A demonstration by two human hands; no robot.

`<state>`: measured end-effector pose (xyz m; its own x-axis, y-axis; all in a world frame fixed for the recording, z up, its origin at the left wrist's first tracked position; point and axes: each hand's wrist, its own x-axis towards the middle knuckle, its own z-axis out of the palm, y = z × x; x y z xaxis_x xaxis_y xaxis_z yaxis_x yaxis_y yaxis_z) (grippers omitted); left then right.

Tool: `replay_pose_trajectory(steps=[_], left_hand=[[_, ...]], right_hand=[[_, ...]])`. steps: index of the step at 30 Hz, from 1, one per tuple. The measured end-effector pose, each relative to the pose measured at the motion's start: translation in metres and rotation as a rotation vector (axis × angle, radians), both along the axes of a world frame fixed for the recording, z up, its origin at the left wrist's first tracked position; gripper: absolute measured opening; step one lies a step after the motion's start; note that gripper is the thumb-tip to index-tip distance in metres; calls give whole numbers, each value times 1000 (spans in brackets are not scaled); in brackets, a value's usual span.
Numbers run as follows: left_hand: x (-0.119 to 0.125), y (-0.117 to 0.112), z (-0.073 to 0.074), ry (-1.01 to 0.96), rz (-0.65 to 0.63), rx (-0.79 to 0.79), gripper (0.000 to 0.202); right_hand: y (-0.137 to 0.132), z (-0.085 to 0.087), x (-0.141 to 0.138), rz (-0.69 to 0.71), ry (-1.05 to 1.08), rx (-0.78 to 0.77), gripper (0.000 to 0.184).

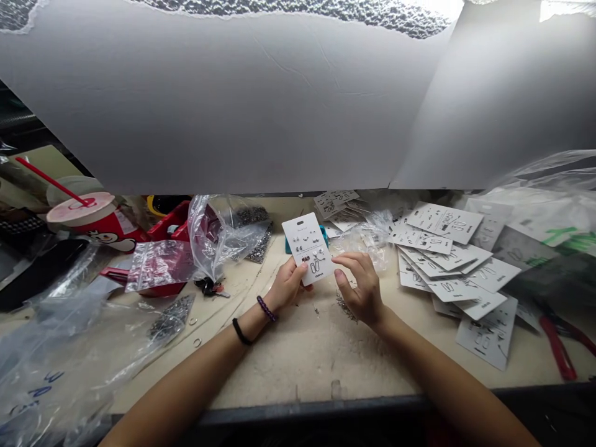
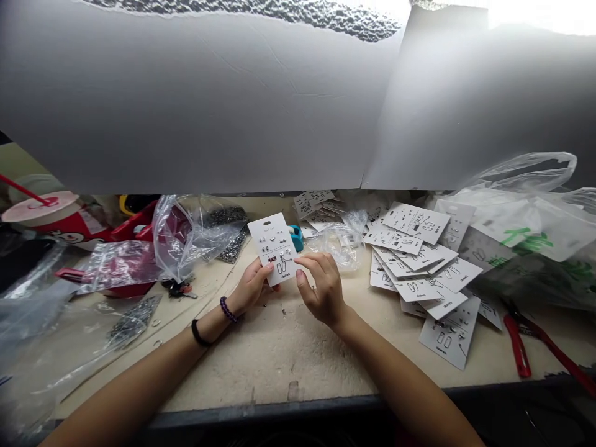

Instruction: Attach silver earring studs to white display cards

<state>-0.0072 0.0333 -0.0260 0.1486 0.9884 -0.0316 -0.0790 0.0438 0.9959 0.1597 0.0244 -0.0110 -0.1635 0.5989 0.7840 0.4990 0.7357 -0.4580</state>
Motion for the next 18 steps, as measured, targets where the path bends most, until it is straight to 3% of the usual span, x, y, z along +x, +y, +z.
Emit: replay_pose_trajectory(steps=[5,9,12,18], left_hand=[[-4,-7,-2,134,-76,62,41],[-4,-11,-2,249,-98,108,40],[-2,-14,2,238,-131,156,38],[1,-19,12,149,-257,57,36]], right_hand=[[1,-5,-5,96,242,-510,22],[0,-9,-8,170,435,-848,49],[-1,-9,-10,263,436,-945,61],[-3,-3,-11,490,507,-1019,43]])
